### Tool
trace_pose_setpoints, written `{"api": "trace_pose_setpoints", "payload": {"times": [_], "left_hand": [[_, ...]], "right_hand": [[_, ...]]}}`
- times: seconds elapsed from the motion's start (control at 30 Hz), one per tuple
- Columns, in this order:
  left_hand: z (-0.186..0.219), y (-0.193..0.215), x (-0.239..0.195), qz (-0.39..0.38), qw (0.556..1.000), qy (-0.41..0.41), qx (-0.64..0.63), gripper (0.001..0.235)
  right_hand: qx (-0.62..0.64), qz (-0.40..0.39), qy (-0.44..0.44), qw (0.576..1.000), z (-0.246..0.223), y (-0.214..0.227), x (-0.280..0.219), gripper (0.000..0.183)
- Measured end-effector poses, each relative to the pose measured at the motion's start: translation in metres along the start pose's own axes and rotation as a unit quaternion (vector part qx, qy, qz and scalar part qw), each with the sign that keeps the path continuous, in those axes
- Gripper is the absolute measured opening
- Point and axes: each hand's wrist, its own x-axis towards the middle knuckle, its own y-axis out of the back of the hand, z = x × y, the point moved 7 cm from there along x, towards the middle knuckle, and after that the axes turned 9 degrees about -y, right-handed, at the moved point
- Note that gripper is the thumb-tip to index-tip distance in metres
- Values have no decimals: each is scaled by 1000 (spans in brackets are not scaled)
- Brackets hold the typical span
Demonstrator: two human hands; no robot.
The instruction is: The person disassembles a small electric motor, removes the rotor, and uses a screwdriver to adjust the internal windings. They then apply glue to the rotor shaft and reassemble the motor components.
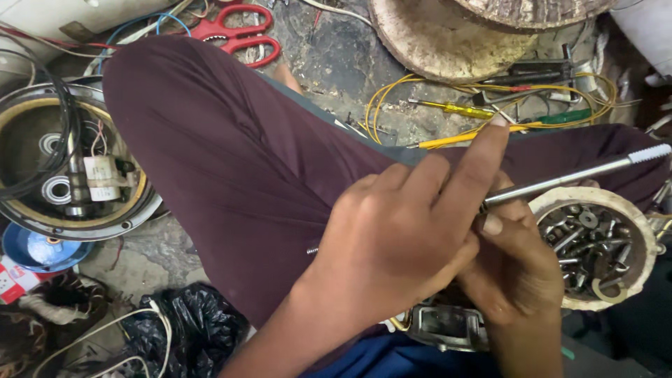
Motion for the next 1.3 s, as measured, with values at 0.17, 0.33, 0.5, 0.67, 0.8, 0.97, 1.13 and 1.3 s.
{"api": "trace_pose_setpoints", "payload": {"times": [0.17, 0.33, 0.5, 0.67, 0.8, 0.97, 1.13, 1.3], "left_hand": [[-4, 2, -4, 15, 1000, -1, 0, 70], [-5, 1, -4, 4, 1000, -15, 12, 71], [-8, -2, -3, -7, 1000, -16, 19, 69], [-9, -4, -7, 7, 999, -18, 41, 67], [-10, -3, -10, 0, 999, -16, 38, 66], [-9, -1, -12, -19, 998, -20, 50, 68], [-10, 0, -15, -28, 998, -22, 53, 70], [-34, -2, -23, 0, 997, 51, -62, 57]], "right_hand": [[-22, 20, 9, 1000, 4, 4, 1, 47], [-50, 33, 15, 998, 3, 7, 1, 46], [-61, 19, 36, 997, -2, 0, 3, 53], [-70, 26, 37, 997, -4, -1, 6, 54], [-97, 26, 51, 994, -6, -3, 7, 51], [-134, 24, 93, 986, -7, 9, 5, 42], [-155, 10, 126, 980, -5, 24, 2, 26], [-246, 67, 102, 962, -28, 25, 18, 30]]}}
